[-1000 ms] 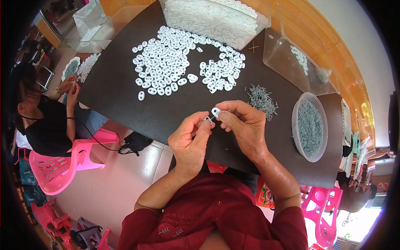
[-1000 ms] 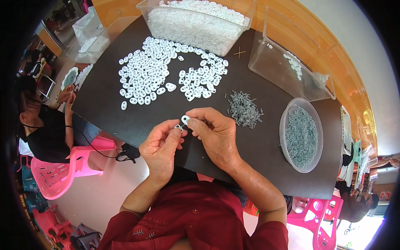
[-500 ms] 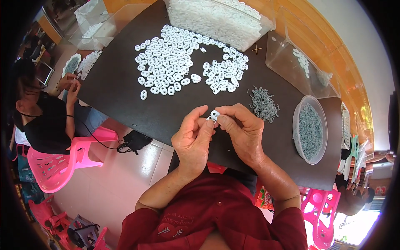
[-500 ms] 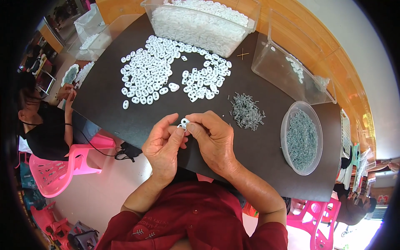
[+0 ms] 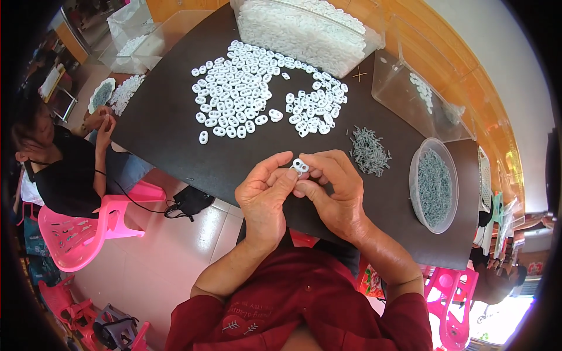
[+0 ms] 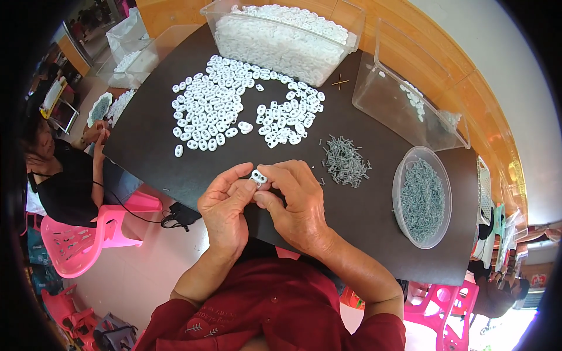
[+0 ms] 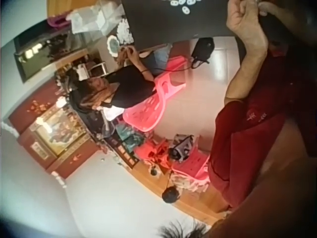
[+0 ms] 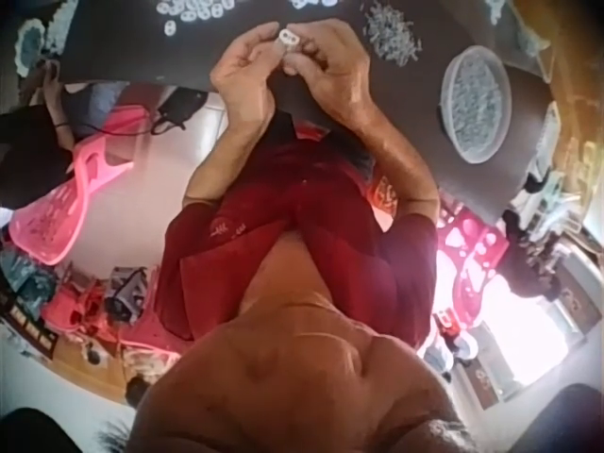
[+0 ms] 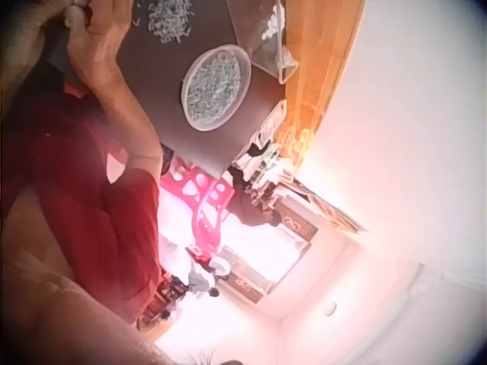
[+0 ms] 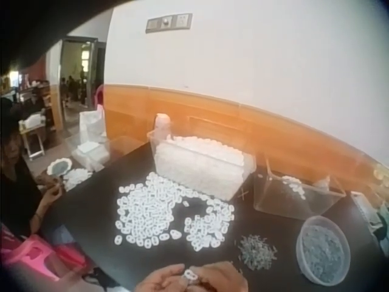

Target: Manually inserting metal pins into small white plastic electrical connector housings.

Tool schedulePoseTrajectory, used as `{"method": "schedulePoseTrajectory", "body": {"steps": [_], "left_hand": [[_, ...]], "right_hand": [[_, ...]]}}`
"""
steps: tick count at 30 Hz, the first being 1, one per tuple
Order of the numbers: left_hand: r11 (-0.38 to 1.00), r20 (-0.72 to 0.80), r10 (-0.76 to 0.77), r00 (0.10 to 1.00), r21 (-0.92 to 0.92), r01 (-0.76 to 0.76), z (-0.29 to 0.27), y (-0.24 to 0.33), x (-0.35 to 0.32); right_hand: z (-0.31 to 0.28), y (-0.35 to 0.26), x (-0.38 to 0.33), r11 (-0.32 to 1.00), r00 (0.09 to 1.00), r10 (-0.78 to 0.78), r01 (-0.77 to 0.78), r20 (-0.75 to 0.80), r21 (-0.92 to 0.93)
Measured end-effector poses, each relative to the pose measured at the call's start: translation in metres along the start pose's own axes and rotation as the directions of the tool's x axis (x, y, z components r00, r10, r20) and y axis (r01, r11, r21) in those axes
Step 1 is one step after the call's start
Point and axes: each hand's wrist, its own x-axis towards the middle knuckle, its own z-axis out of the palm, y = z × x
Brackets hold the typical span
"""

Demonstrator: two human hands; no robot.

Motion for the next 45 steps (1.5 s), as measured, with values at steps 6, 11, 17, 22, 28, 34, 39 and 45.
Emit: {"method": "schedulePoseTrajectory", "body": {"steps": [6,11,17,22,28,34,39,45], "left_hand": [[0.997,-0.004,-0.068,0.998,-0.036,0.068,0.001,0.004,0.000],[0.998,0.030,-0.067,0.997,0.012,0.066,-0.002,0.007,0.001],[0.993,0.064,-0.062,0.996,0.109,0.054,-0.006,0.006,0.004],[0.993,0.166,0.006,0.986,0.116,-0.025,-0.007,0.012,0.007],[0.972,0.204,0.062,0.977,0.209,-0.105,-0.014,0.008,0.005],[0.977,0.161,0.092,0.983,0.173,-0.120,-0.013,0.007,0.004],[0.968,0.200,0.109,0.974,0.200,-0.150,-0.014,0.008,0.005],[0.920,0.210,0.225,0.951,0.276,-0.279,-0.013,0.001,0.004]], "right_hand": [[-0.001,0.007,0.005,0.912,0.954,-0.296,0.271,-0.036,-0.308],[0.000,0.007,0.007,0.846,0.913,-0.407,0.360,-0.041,-0.393],[0.001,0.010,0.006,0.842,0.907,-0.418,0.366,-0.050,-0.396],[0.000,0.010,0.005,0.857,0.915,-0.400,0.356,-0.046,-0.372],[0.004,0.009,0.003,0.882,0.923,-0.379,0.340,-0.062,-0.327],[0.007,0.005,0.002,0.939,0.951,-0.292,0.265,-0.103,-0.219],[0.008,0.001,0.002,0.937,0.949,-0.302,0.278,-0.092,-0.212],[0.010,0.002,-0.002,0.946,0.952,-0.283,0.257,-0.118,-0.196]]}}
